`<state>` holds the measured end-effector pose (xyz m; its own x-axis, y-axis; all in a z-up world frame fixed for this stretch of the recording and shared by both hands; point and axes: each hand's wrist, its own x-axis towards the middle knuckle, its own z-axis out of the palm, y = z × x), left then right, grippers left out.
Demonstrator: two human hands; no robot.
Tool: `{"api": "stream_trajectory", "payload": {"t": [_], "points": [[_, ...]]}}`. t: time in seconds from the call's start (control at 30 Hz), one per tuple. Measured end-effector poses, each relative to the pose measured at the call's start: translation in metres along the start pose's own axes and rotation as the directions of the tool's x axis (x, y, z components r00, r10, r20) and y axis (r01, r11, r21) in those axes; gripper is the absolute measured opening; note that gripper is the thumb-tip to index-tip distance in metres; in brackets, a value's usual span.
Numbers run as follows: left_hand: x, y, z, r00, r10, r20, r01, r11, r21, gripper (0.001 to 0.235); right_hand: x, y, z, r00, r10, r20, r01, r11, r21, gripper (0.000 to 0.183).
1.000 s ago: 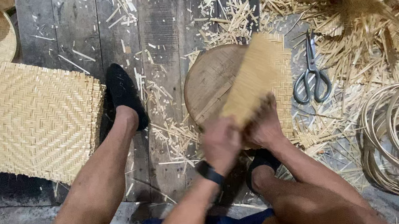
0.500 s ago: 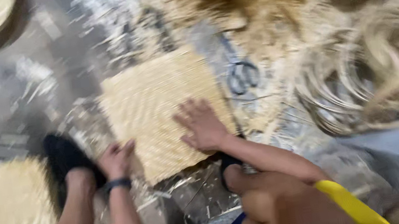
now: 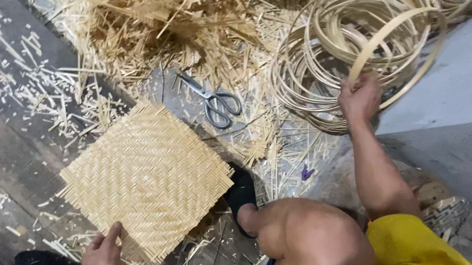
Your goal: The person places a circular bamboo frame onto a square woven mat, presses it down, and trims the excess mat around the frame using shears. The person repeats this process multiple times, stacking the finished circular mats.
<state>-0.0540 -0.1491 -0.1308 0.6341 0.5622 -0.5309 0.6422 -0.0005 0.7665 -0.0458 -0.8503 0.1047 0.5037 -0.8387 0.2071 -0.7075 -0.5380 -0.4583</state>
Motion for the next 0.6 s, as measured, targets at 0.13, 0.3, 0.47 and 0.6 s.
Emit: {"api": "stream_trajectory", "payload": {"t": [0.13, 0.3, 0.47, 0.6], "points": [[0.008, -0.003, 0.0, 0.967, 0.247, -0.059, -0.235, 0.959, 0.159, 0.09, 0.004, 0.022, -0.002, 0.913, -0.377, -0.157, 0.366, 0.926, -0.095, 0.013], [-0.033, 0.059, 0.001, 0.843, 0.508, -0.175, -0.369, 0.784, 0.499, 0.1, -0.001, -0.01, -0.057, 0.828, -0.56, -0.038, 0.539, 0.813, -0.221, 0.006], [-0.14, 0.218, 0.02, 0.554, 0.831, -0.055, -0.794, 0.548, 0.263, 0.071, -0.025, -0.119, -0.144, 0.46, -0.88, 0.12, 0.88, 0.47, 0.069, 0.019], [-0.236, 0.318, 0.044, -0.115, 0.976, 0.186, -0.991, -0.1, -0.091, 0.064, -0.068, -0.222, -0.16, -0.008, -0.953, 0.302, 0.924, 0.108, 0.367, 0.011]]}}
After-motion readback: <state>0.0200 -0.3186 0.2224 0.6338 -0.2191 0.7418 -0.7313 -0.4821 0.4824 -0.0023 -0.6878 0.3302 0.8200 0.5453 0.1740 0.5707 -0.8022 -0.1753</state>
